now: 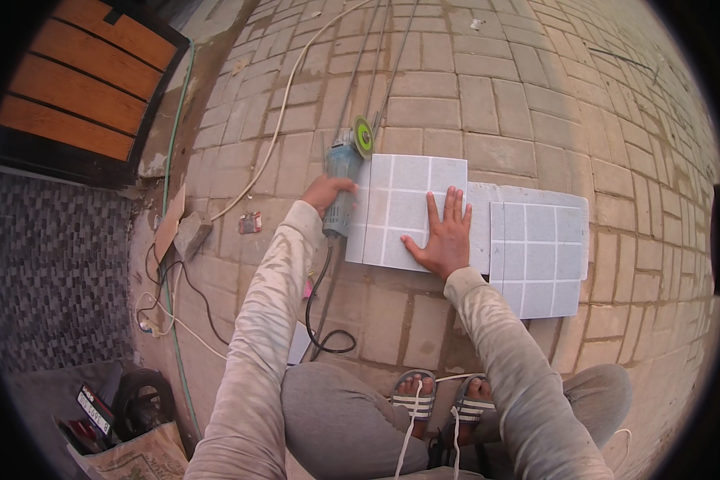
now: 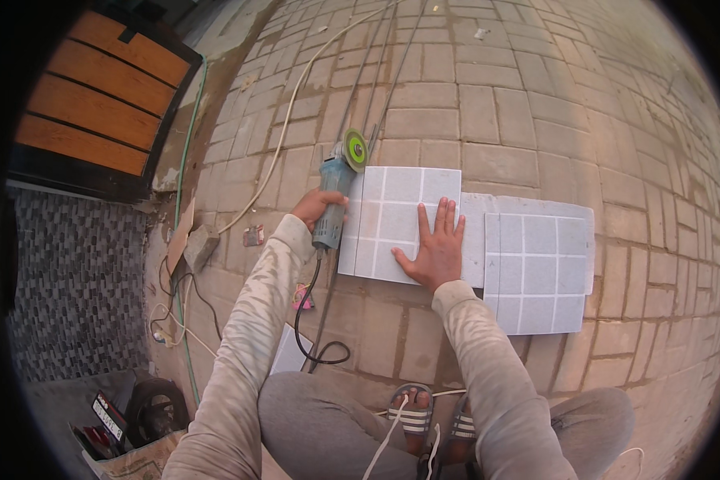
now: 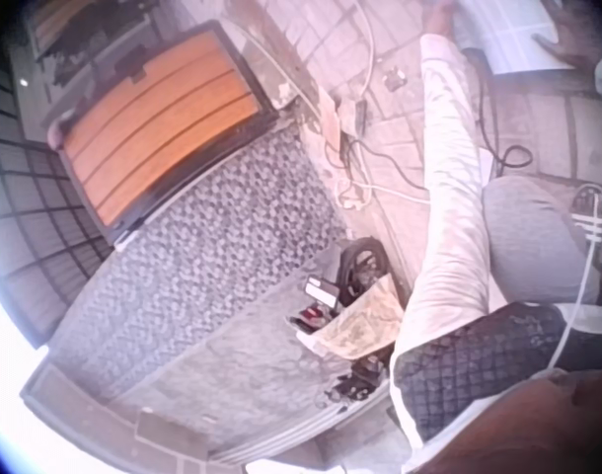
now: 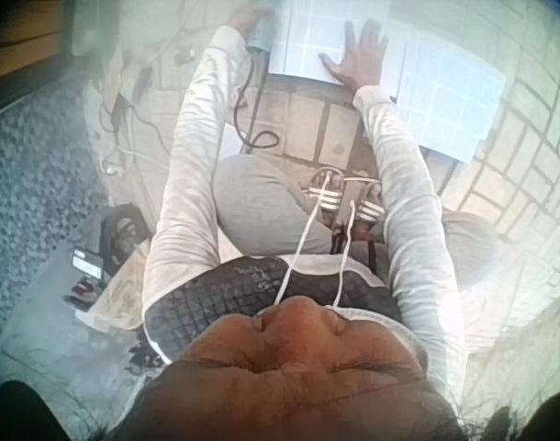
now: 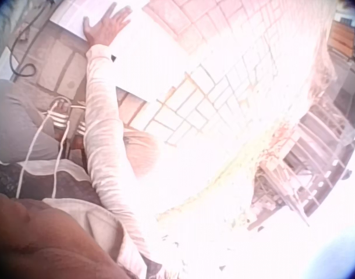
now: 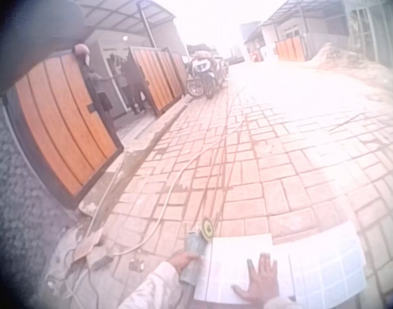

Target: The person uses a handheld angle grinder to cut through several white square tiles resting on a concrete block while sitting on a paved ground.

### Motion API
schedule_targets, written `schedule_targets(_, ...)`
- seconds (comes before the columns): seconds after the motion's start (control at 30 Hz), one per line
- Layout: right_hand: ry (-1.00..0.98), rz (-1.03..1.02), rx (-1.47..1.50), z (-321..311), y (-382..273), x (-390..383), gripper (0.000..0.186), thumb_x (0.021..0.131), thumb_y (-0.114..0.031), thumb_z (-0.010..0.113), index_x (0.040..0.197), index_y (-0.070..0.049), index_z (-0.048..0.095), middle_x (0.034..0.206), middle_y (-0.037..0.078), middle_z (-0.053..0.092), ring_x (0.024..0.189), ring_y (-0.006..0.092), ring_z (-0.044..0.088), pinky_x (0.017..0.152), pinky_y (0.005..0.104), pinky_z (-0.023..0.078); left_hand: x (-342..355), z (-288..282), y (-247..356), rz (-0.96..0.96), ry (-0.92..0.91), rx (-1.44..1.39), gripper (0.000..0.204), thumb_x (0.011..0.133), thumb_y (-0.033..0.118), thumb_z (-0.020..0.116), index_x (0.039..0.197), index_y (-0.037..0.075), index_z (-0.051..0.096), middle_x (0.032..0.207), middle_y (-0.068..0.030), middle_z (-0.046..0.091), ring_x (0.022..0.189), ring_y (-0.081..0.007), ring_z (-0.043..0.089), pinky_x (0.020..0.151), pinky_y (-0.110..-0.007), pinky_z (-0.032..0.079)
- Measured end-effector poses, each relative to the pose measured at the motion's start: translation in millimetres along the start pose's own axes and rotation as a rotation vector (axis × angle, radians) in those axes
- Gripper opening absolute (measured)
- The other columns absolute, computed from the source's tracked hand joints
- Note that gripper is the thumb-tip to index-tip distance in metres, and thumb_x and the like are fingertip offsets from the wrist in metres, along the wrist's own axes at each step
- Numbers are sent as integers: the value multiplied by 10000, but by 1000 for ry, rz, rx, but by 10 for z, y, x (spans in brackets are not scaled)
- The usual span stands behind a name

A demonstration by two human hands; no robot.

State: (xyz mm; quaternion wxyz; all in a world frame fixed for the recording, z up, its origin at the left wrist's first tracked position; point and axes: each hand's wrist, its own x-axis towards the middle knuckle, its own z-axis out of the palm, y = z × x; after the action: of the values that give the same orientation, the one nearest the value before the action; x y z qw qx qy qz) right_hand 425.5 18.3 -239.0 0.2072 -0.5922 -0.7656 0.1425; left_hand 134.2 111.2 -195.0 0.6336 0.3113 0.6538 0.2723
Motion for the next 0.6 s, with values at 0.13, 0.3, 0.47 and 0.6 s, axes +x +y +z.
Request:
schedule_targets(0.13,1,1,-13,1,30,-6,1025,794,-600,714,1576,-32,372,1631,384,194,1552,507,140,1226,644,112,-30,33,19,20,-17,38,345,786,127,758,1068,15,592,867,-99,658,662,-246,697,601,-402,590)
schedule_targets(0.3,-6,1,-22,7,13,0,1026,797,-606,706,1579,-32,369,1633,383,191,1553,506,138,1228,643,106,-49,7,1,10,-25,28,341,783,125,761,1063,23,595,873,-94,655,664,-246,698,594,-403,591)
schedule_targets(0.47,-14,6,-10,0,1,1,1028,802,-615,697,1581,-34,365,1636,381,185,1556,501,134,1230,640,106,-72,11,-2,7,-19,36,340,783,122,760,1063,26,593,872,-90,653,663,-240,699,596,-400,595)
schedule_targets(0.6,-24,8,-26,-1,6,4,1029,803,-614,697,1584,-35,361,1637,380,185,1558,498,133,1231,637,108,-76,5,-21,8,-25,28,338,784,124,756,1066,25,598,874,-91,657,659,-237,699,591,-395,595)
